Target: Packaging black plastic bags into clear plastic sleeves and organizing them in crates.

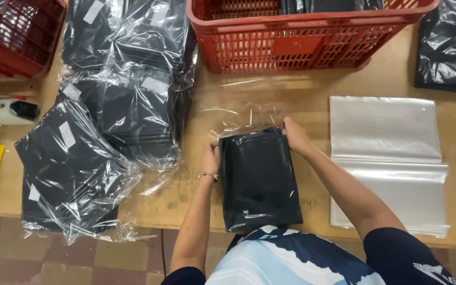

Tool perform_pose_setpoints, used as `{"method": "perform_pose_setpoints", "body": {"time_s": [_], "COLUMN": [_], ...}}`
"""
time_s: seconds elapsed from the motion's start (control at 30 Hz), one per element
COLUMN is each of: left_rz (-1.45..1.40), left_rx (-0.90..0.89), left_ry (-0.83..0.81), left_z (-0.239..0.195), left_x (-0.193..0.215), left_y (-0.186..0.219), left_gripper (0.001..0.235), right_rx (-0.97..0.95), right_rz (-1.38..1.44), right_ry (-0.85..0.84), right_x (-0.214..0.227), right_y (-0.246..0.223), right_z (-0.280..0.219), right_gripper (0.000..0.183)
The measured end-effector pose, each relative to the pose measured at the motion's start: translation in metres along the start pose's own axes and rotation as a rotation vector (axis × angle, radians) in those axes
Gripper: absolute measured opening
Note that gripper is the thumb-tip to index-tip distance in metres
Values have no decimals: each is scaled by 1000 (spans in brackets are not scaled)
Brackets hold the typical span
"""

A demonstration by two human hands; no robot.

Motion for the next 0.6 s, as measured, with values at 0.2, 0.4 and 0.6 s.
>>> {"method": "perform_pose_setpoints", "body": {"time_s": [0.2,0.4,0.6], "left_rz": [-230,-136,-285], "left_rx": [-76,-4,-51], "left_ry": [-284,-352,-198], "left_z": [18,-20,-15], "left_x": [-49,-17,23], "left_y": [-54,-31,26], "left_gripper": [20,32,22], "right_rx": [-216,-172,-8], "right_rz": [542,465,634], "right_ry": [-197,-130,189], "right_x": [-89,-43,-23], "right_y": [83,96,66], "right_z": [51,18,-54], "right_gripper": [24,24,31]}}
Point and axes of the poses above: each hand's wrist, its own z-axis towards the middle knuckle, its own x-axis out of the back of the hand, y = z × x, the point moved 4 cm from there along z, towards the middle knuckle, and after that the axes turned 3 degrees about -y, right-handed, at the moved point
